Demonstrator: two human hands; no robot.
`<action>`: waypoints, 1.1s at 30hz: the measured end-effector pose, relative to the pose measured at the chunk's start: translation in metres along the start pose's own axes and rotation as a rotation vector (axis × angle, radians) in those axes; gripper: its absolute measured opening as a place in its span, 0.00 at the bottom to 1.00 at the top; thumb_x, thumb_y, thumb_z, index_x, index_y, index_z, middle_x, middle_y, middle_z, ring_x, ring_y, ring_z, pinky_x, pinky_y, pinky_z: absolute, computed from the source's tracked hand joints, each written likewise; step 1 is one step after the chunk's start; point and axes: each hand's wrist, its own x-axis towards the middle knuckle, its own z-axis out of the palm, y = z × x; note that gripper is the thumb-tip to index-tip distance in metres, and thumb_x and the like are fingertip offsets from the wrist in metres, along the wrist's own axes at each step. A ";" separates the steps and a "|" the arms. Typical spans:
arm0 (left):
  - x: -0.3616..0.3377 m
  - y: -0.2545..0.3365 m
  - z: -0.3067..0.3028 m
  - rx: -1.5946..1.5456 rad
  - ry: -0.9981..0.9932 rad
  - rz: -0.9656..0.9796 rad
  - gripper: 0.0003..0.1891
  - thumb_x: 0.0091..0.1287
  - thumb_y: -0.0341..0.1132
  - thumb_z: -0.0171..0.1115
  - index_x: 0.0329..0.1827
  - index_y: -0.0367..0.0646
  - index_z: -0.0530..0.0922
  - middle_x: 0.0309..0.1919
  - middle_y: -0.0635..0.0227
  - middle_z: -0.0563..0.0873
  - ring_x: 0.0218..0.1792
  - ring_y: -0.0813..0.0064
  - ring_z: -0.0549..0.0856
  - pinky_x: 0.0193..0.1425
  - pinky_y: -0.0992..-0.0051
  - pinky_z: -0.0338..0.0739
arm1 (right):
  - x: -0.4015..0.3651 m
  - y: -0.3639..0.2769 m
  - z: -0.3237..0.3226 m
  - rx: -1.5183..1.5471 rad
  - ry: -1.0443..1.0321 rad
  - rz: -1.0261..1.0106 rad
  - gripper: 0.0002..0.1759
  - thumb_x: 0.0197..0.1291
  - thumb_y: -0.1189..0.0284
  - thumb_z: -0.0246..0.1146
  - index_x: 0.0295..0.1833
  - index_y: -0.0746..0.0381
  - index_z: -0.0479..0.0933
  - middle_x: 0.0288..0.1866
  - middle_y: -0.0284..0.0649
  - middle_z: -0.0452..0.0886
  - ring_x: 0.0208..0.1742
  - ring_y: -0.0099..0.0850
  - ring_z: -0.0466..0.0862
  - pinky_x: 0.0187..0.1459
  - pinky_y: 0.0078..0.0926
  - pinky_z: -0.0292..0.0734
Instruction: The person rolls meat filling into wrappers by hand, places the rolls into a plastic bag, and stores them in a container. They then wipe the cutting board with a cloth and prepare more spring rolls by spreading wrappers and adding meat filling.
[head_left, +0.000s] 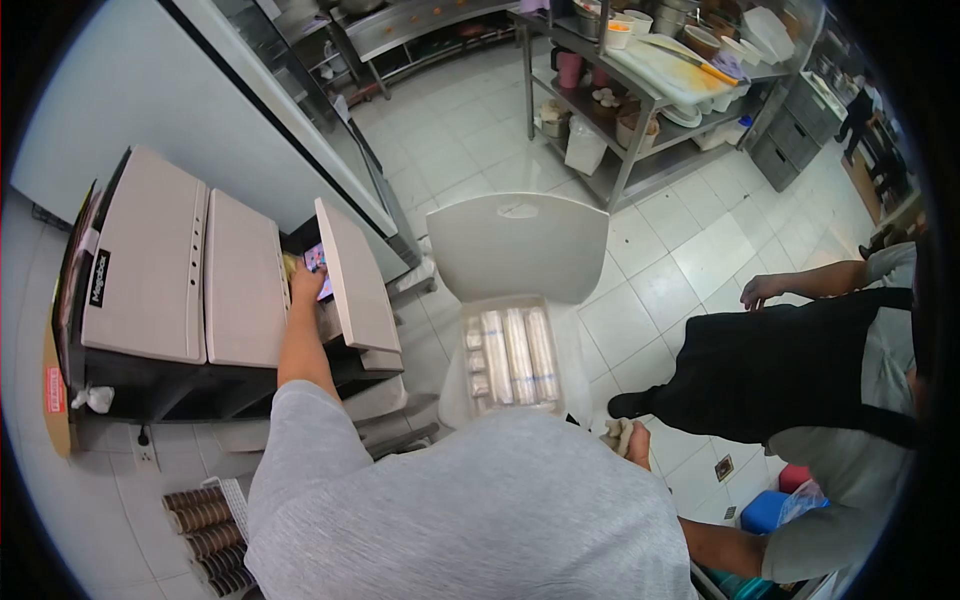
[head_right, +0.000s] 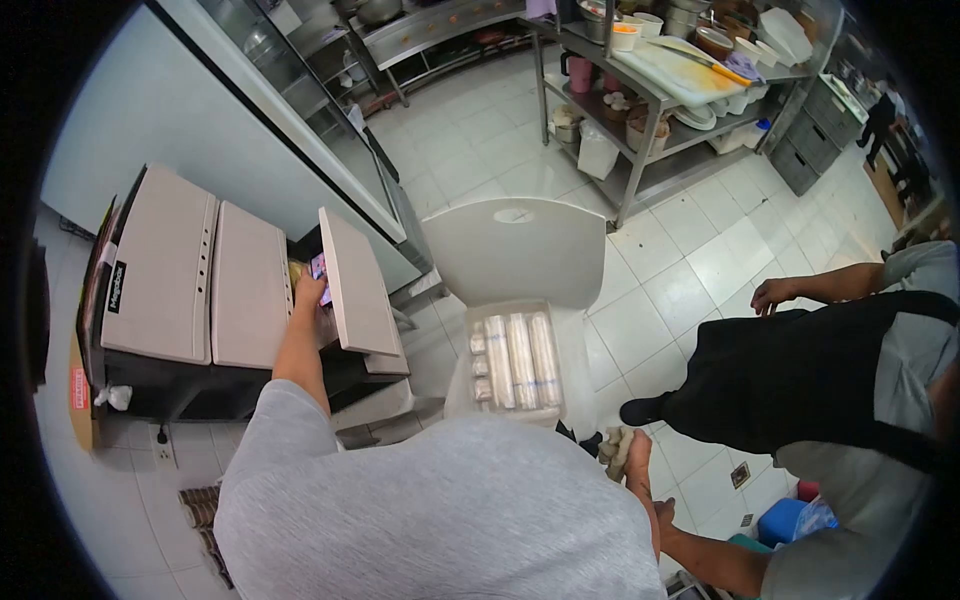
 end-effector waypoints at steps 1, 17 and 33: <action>0.003 0.004 0.004 0.048 0.002 -0.034 0.39 0.59 0.50 0.63 0.72 0.44 0.61 0.63 0.40 0.73 0.62 0.42 0.75 0.66 0.54 0.71 | -0.010 -0.006 0.009 0.062 0.006 0.025 0.26 0.64 0.54 0.42 0.40 0.65 0.76 0.32 0.47 0.79 0.31 0.41 0.79 0.34 0.42 0.77; 0.000 0.058 -0.002 0.182 0.036 -0.243 0.27 0.74 0.47 0.40 0.74 0.48 0.55 0.59 0.45 0.77 0.60 0.48 0.77 0.66 0.51 0.63 | -0.069 -0.052 0.075 0.133 0.087 0.095 0.17 0.56 0.65 0.47 0.27 0.66 0.73 0.17 0.39 0.65 0.16 0.33 0.62 0.18 0.33 0.58; 0.004 0.073 -0.019 -0.359 0.488 -0.014 0.20 0.59 0.33 0.61 0.52 0.32 0.77 0.47 0.46 0.82 0.51 0.50 0.82 0.55 0.62 0.76 | -0.045 -0.065 0.072 0.110 0.022 0.078 0.19 0.59 0.62 0.44 0.28 0.65 0.72 0.15 0.38 0.61 0.18 0.33 0.61 0.21 0.35 0.55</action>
